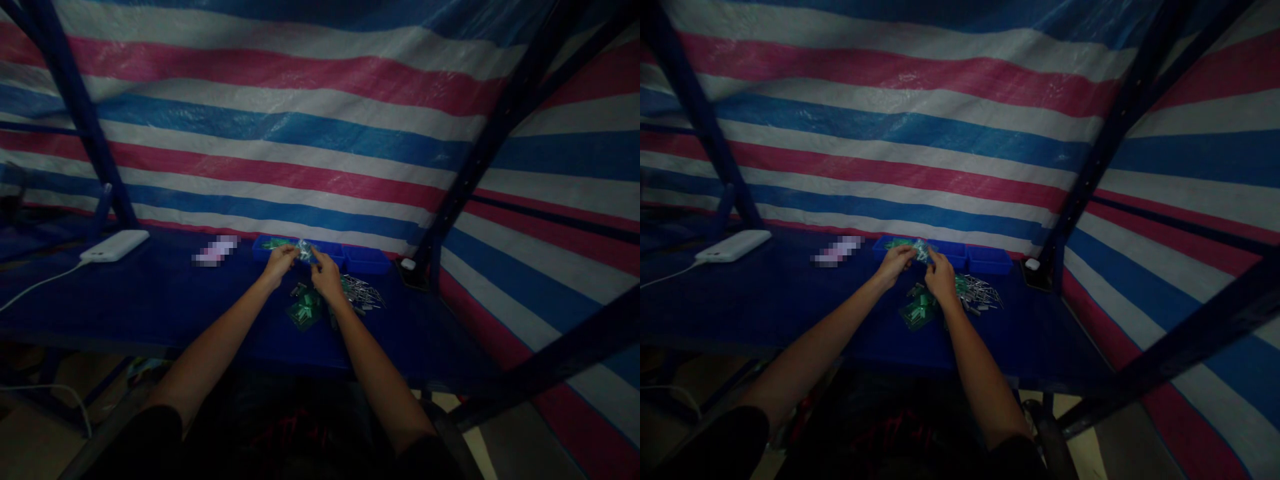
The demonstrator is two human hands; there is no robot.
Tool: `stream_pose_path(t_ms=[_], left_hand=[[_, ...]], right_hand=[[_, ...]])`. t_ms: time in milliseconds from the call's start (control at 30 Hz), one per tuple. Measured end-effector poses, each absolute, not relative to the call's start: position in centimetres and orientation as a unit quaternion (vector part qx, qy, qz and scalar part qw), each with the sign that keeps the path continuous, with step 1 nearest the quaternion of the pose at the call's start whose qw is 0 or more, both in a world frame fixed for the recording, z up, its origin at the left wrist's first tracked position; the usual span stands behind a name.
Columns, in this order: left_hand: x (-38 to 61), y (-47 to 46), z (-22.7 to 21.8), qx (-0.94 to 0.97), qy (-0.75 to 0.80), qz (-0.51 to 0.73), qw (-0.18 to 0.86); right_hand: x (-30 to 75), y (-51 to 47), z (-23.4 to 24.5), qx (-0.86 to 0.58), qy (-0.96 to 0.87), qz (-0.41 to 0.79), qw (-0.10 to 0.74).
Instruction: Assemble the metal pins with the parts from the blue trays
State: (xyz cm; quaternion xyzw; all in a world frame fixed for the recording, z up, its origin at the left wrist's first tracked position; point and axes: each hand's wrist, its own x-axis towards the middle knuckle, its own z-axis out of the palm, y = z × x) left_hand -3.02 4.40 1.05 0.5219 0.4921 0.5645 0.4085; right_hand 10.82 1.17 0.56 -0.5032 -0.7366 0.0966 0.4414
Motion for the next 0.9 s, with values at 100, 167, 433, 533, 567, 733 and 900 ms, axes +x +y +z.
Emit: stream_pose_path(t_ms=[100, 167, 433, 533, 567, 733, 900], left_hand=[[-4.2, 4.8, 1.4, 0.504, 0.482, 0.645, 0.314], [-5.5, 5.4, 1.5, 0.479, 0.481, 0.691, 0.249], [-9.4, 8.0, 0.1, 0.515, 0.537, 0.658, 0.113], [-9.3, 8.6, 0.4, 0.607, 0.553, 0.567, 0.066], [-9.3, 8.7, 0.6, 0.630, 0.554, 0.541, 0.051], [-9.5, 8.9, 1.5, 0.697, 0.546, 0.465, 0.004], [-9.5, 9.0, 1.5, 0.724, 0.583, 0.369, -0.014]], right_hand=[[10.8, 1.1, 0.4, -0.515, -0.731, 0.118, 0.431], [10.8, 1.0, 0.3, -0.534, -0.726, 0.132, 0.413], [10.6, 0.9, -0.1, -0.565, -0.731, 0.146, 0.354], [10.7, 1.0, -0.2, -0.572, -0.735, 0.146, 0.335], [10.7, 1.1, -0.2, -0.572, -0.736, 0.146, 0.331], [10.9, 1.3, -0.4, -0.574, -0.735, 0.144, 0.329], [10.8, 1.3, -0.4, -0.576, -0.737, 0.149, 0.320]])
